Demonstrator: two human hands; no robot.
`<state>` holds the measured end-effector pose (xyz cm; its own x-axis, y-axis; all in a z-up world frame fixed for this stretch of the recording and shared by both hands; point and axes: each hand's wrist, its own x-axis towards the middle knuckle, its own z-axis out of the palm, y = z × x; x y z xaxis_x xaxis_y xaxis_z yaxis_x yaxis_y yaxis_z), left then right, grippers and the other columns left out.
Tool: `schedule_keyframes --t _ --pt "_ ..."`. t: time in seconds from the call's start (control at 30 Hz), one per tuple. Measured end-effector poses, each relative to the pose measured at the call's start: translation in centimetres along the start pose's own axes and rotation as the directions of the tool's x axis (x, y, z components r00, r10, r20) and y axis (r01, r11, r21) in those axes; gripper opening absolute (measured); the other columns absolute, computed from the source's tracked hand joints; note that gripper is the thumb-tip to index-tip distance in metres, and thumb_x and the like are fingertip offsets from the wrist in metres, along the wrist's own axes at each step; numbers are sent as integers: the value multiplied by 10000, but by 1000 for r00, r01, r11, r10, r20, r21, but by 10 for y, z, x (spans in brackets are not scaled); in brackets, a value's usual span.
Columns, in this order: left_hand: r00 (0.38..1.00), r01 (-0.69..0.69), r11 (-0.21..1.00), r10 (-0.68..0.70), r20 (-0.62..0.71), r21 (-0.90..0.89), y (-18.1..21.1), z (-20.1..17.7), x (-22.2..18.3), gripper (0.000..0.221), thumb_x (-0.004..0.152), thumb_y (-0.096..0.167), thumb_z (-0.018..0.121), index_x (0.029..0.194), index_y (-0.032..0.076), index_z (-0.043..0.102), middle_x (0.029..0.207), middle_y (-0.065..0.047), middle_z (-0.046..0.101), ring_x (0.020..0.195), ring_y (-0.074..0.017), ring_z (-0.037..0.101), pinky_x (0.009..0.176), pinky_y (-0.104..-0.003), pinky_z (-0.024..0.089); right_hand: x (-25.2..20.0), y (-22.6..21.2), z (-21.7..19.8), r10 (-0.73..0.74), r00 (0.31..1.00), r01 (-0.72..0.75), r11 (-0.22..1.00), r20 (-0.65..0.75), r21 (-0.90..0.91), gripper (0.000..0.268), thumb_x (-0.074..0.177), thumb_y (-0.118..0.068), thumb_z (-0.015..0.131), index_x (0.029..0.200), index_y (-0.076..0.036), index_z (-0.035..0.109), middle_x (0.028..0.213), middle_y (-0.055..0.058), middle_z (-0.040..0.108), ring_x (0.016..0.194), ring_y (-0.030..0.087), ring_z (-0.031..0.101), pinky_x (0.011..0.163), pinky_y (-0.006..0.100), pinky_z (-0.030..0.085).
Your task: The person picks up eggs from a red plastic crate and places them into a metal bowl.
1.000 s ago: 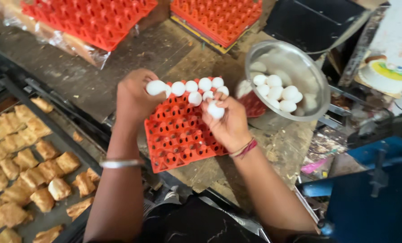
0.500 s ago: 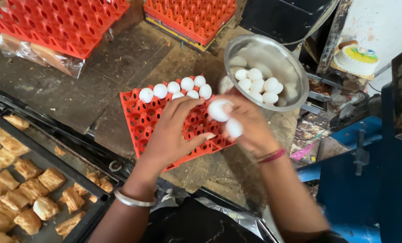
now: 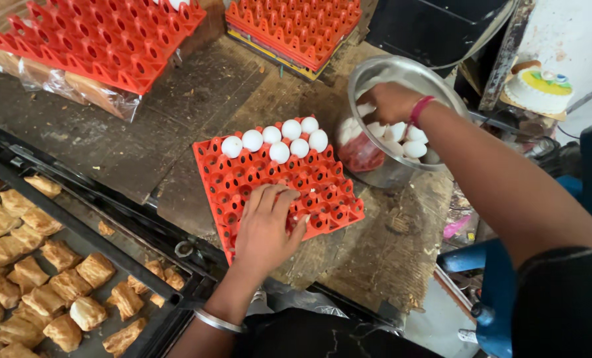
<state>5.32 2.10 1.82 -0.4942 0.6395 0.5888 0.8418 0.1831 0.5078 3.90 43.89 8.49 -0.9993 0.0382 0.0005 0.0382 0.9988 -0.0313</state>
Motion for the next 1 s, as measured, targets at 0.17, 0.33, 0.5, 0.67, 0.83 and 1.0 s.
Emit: schedule_keyframes --t 0.17,0.33,0.5,0.67,0.83,1.0 --pt "999 10 1000 -11 -46 -10 -2 1 -2 403 824 233 784 1161 48 664 1241 -146 608 1224 -375 535 1045 -492 449 25 4 28 271 915 -282 959 298 -8 302 776 -103 724 1057 4 745 909 215 782 854 348 792 758 441 611" --pt "999 6 1000 -7 -49 -20 -2 1 -1 361 811 213 789 1112 44 683 1214 -140 619 1201 -375 555 1026 -482 465 42 1 33 284 904 -173 927 319 -334 243 732 -39 758 967 19 780 956 243 741 924 394 736 815 443 594" --pt "999 3 1000 -3 -51 -8 -1 1 1 348 804 209 797 1091 42 692 1205 -151 614 1186 -381 555 1004 -483 463 47 4 40 278 918 -184 930 284 -318 247 735 -41 754 975 11 784 965 257 739 929 393 739 832 442 584" --pt "998 1 1000 -2 -66 -18 -1 0 1 331 809 199 794 1082 44 691 1207 -154 610 1174 -376 559 1003 -477 469 36 -14 15 261 938 -183 933 229 -310 255 756 -91 765 995 -5 789 943 234 743 915 374 734 822 433 584" --pt "995 32 998 -37 -88 -56 -1 0 0 335 784 184 788 1079 47 704 1210 -149 612 1177 -367 562 1001 -472 472 20 -6 -2 459 882 -470 848 105 245 415 844 -208 751 1224 -55 685 876 178 767 750 260 758 700 394 613" --pt "996 41 999 -43 -78 -34 -3 2 1 321 808 204 800 1069 44 704 1218 -163 601 1158 -367 550 986 -479 466 19 15 15 429 867 -498 772 255 395 465 801 -196 785 1221 -40 660 1105 181 729 947 266 742 767 400 637"
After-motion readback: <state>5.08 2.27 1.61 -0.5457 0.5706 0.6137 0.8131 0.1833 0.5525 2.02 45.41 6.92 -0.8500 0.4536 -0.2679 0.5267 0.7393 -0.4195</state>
